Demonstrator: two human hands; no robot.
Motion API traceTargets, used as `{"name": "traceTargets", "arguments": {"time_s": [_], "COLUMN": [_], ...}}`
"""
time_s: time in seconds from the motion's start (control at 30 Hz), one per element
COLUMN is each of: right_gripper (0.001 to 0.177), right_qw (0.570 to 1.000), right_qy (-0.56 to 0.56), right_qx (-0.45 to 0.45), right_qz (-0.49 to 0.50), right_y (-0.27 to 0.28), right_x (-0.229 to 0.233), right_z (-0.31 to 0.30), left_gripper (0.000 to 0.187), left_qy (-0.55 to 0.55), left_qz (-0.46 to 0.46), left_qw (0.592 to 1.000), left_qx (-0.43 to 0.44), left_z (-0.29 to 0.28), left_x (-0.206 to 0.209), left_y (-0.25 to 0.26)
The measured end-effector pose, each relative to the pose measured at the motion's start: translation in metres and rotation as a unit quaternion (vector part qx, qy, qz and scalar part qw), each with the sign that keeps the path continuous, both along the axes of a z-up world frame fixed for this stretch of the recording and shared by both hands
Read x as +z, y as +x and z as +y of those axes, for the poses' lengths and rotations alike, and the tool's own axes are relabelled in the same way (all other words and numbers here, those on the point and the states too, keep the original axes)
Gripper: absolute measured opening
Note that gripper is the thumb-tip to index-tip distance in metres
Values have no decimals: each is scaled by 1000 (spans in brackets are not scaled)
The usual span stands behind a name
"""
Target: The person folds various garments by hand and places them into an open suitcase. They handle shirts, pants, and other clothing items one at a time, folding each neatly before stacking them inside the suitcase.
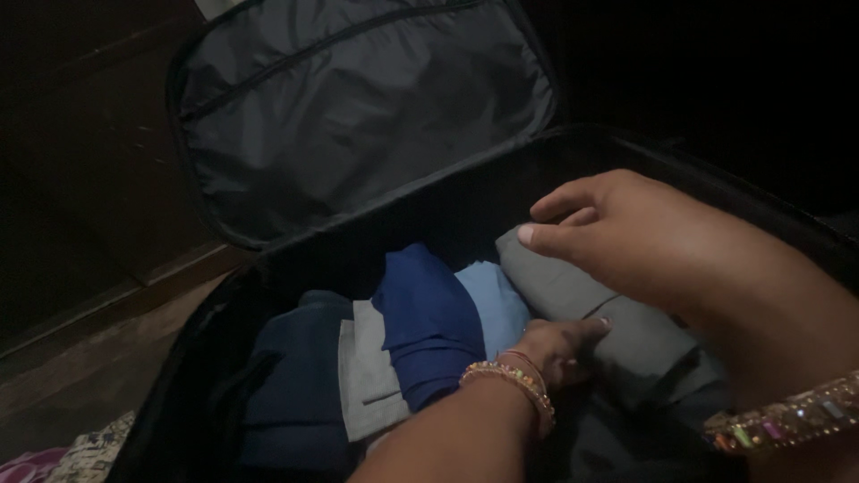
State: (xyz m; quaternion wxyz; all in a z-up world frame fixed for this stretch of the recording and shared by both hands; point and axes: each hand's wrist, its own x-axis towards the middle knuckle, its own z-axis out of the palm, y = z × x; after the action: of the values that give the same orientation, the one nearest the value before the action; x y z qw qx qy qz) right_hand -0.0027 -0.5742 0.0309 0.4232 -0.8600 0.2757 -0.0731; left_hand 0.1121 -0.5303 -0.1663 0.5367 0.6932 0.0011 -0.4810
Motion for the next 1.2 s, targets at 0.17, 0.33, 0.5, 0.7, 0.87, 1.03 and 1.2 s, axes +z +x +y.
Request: {"name": "traceTargets", "arguments": {"time_s": [0.17,0.33,0.5,0.7,0.87,1.03,1.2], "right_gripper": [50,48,48,49,51,52,54], "right_qw": [1000,1000,1000,1000,1000,1000,1000], "right_qy": [-13,13,10,8,13,14,-17], "right_qx": [4,4,-1,0,-1,10,1], "right_qz": [16,22,18,25,12,4,12], "right_y": [-3,-4,-5,-5,-3,-1,-1], "right_x": [3,6,6,6,2,-3,-8], "right_z": [3,6,5,2,2,-4,-12], "left_gripper": [35,34,51,62,49,41,14], "left_qy": [-27,-53,-40,-51,117,182,-14], "left_qz": [-33,-22,12,16,-105,-244,-55], "left_qw": [999,998,999,998,973,913,998], "left_qx": [-9,-14,-6,-25,-169,-271,24], "left_z": [-9,-15,-11,-13,-36,-58,-37], "left_x": [-26,-37,-10,9,-35,-77,-55], "left_y": [13,17,-7,-25,11,50,43]}}
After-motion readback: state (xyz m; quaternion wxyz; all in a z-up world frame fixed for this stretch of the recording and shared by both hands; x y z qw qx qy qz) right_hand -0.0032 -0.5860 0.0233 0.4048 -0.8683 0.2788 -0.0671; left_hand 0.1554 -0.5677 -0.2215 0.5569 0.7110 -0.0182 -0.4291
